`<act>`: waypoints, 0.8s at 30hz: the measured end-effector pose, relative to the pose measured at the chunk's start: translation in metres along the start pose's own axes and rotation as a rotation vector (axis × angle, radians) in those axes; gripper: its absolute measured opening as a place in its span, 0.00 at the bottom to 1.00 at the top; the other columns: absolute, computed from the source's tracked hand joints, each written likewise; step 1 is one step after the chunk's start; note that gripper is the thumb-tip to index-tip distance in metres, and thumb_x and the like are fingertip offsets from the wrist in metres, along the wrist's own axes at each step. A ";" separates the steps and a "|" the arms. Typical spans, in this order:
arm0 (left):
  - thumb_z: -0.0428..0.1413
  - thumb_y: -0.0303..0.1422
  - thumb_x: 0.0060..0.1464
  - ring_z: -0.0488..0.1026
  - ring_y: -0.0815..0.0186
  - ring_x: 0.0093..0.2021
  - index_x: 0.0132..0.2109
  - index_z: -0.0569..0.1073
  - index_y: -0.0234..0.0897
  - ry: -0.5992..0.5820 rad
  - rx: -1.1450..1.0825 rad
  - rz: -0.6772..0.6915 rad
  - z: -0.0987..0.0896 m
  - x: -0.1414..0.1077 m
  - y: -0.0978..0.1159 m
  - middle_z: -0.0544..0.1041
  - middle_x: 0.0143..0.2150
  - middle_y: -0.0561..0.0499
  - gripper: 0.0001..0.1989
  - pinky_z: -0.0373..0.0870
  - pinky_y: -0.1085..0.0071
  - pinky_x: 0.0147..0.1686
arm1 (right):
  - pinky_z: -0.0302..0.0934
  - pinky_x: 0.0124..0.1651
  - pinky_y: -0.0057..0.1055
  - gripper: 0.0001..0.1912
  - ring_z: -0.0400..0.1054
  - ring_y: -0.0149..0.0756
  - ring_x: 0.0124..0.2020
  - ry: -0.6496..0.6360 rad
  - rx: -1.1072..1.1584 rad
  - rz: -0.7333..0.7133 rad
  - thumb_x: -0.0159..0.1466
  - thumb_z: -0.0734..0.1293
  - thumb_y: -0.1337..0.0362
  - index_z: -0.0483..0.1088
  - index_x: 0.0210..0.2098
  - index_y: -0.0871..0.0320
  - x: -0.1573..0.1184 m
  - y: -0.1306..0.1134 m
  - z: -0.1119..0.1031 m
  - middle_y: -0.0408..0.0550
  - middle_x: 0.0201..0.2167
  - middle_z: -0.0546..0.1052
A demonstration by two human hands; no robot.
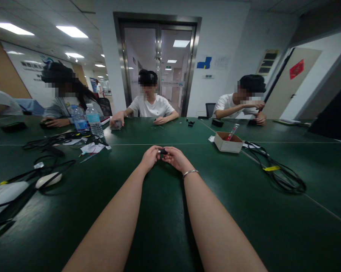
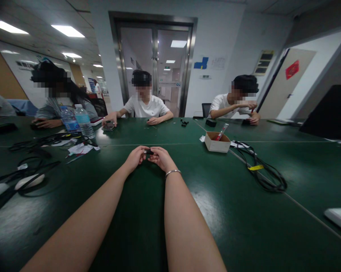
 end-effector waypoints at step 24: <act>0.50 0.50 0.52 0.69 0.64 0.29 0.39 0.69 0.42 -0.146 0.644 0.039 -0.087 -0.134 0.033 0.72 0.36 0.49 0.17 0.67 0.68 0.28 | 0.61 0.39 0.37 0.11 0.69 0.41 0.36 -0.210 -1.722 -0.229 0.54 0.71 0.64 0.75 0.38 0.50 -0.189 -0.098 -0.036 0.49 0.34 0.74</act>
Point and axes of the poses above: each hand's wrist, its own x-axis towards the middle knuckle, its own z-axis out of the palm, y = z × x, the point moved 5 cm from there along x, towards the middle knuckle
